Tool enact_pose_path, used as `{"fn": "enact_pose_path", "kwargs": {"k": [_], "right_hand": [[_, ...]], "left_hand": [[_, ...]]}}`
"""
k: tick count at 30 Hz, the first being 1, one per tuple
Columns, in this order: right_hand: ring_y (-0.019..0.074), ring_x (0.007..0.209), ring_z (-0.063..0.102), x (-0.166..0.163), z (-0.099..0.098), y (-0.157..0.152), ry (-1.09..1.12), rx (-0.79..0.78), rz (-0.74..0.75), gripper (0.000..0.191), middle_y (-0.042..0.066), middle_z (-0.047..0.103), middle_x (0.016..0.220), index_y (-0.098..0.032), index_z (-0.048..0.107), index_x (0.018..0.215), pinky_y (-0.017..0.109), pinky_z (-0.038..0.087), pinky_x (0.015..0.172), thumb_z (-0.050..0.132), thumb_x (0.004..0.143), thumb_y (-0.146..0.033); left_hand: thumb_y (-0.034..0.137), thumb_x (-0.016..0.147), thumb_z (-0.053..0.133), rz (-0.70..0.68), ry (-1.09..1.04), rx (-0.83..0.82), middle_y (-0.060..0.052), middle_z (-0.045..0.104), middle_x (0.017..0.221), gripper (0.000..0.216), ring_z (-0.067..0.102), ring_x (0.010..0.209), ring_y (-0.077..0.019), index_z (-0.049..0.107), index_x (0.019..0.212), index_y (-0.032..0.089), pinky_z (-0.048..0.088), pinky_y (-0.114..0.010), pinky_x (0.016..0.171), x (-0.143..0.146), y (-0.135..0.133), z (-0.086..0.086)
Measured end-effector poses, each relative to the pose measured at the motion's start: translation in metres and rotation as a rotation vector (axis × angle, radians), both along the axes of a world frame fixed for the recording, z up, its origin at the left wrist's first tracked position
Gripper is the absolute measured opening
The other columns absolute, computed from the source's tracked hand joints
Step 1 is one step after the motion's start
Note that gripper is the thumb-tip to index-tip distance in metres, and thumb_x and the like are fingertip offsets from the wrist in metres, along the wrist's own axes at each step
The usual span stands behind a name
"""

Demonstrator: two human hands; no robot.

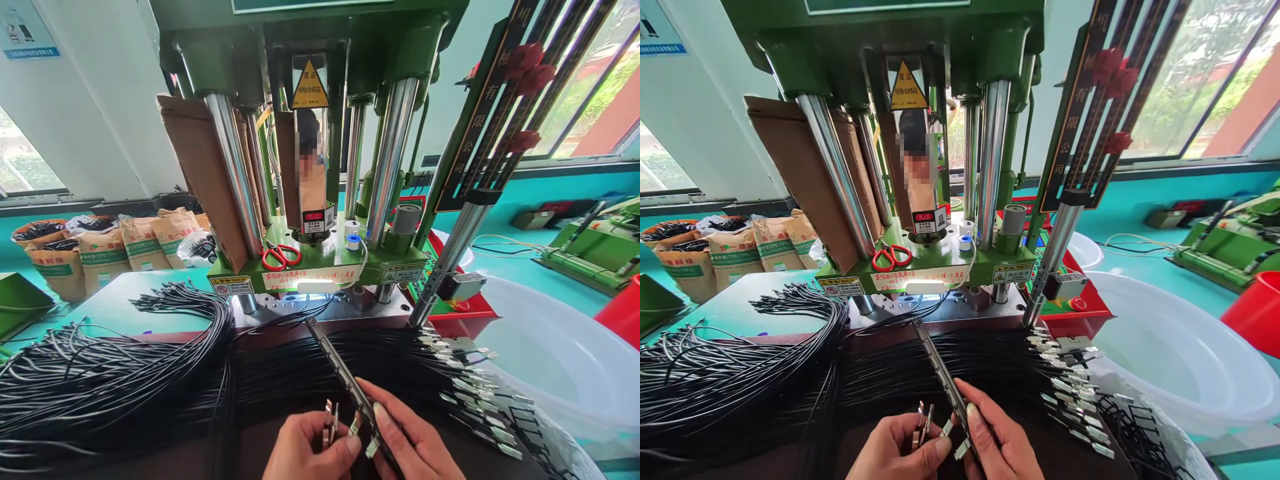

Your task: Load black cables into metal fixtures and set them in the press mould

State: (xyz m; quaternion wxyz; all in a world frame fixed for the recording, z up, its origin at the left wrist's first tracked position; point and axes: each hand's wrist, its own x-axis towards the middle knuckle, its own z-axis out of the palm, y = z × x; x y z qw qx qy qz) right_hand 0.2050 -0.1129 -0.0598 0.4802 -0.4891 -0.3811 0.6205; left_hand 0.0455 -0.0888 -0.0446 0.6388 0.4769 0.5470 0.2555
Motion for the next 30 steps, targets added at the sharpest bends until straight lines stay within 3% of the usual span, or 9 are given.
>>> {"fn": "enact_pose_path", "kwargs": {"k": [3,7,20,23,26,30], "right_hand": [[0.0082,0.048,0.045,0.000,-0.005,0.002,-0.061,0.059,0.021,0.051,0.002,0.062,0.073,-0.026,0.062,0.123,0.019,0.040,0.042,0.056,0.084,-0.058],[0.0196,0.078,0.062,0.003,-0.006,0.002,-0.189,0.171,0.015,0.045,0.008,0.068,0.097,-0.025,0.067,0.118,0.030,0.054,0.071,0.055,0.086,-0.054],[0.0247,0.099,0.062,0.001,-0.004,0.004,-0.331,0.249,0.035,0.040,0.008,0.069,0.104,-0.029,0.067,0.119,0.035,0.048,0.092,0.052,0.088,-0.051],[0.0202,0.082,0.063,-0.002,-0.002,0.003,-0.277,0.249,0.031,0.039,0.006,0.068,0.090,-0.029,0.069,0.116,0.027,0.053,0.074,0.054,0.087,-0.051],[0.0114,0.054,0.054,-0.001,0.001,0.000,-0.134,0.115,-0.004,0.044,0.002,0.063,0.077,-0.029,0.067,0.118,0.020,0.045,0.046,0.058,0.084,-0.055],[0.0051,0.041,0.038,0.003,0.003,-0.003,0.038,-0.027,-0.085,0.046,-0.005,0.049,0.057,-0.029,0.066,0.119,0.017,0.037,0.040,0.065,0.080,-0.054]], "left_hand": [[0.066,0.057,0.073,-0.010,0.030,0.008,0.000,0.054,0.048,0.056,0.045,0.044,-0.0089,0.066,0.069,0.012,0.033,-0.020,0.045,0.002,0.000,0.002],[0.065,0.057,0.073,0.003,0.056,-0.004,-0.001,0.055,0.050,0.054,0.046,0.045,-0.0096,0.066,0.069,0.012,0.033,-0.020,0.045,0.001,-0.001,0.004],[0.065,0.058,0.072,-0.053,0.058,-0.052,0.000,0.055,0.049,0.053,0.042,0.040,-0.0075,0.063,0.069,0.013,0.028,-0.020,0.042,0.000,0.002,0.005],[0.066,0.057,0.072,-0.026,0.030,-0.076,0.000,0.056,0.051,0.055,0.044,0.040,-0.0084,0.061,0.071,0.014,0.030,-0.021,0.042,0.000,0.002,0.006],[0.063,0.058,0.074,0.032,-0.066,-0.009,0.000,0.056,0.054,0.054,0.048,0.047,-0.0095,0.062,0.072,0.012,0.036,-0.022,0.048,-0.008,0.004,0.008],[0.059,0.063,0.073,0.114,-0.292,-0.043,0.003,0.056,0.055,0.058,0.052,0.050,-0.0109,0.060,0.095,0.013,0.040,-0.023,0.050,-0.020,0.007,0.007]]}}
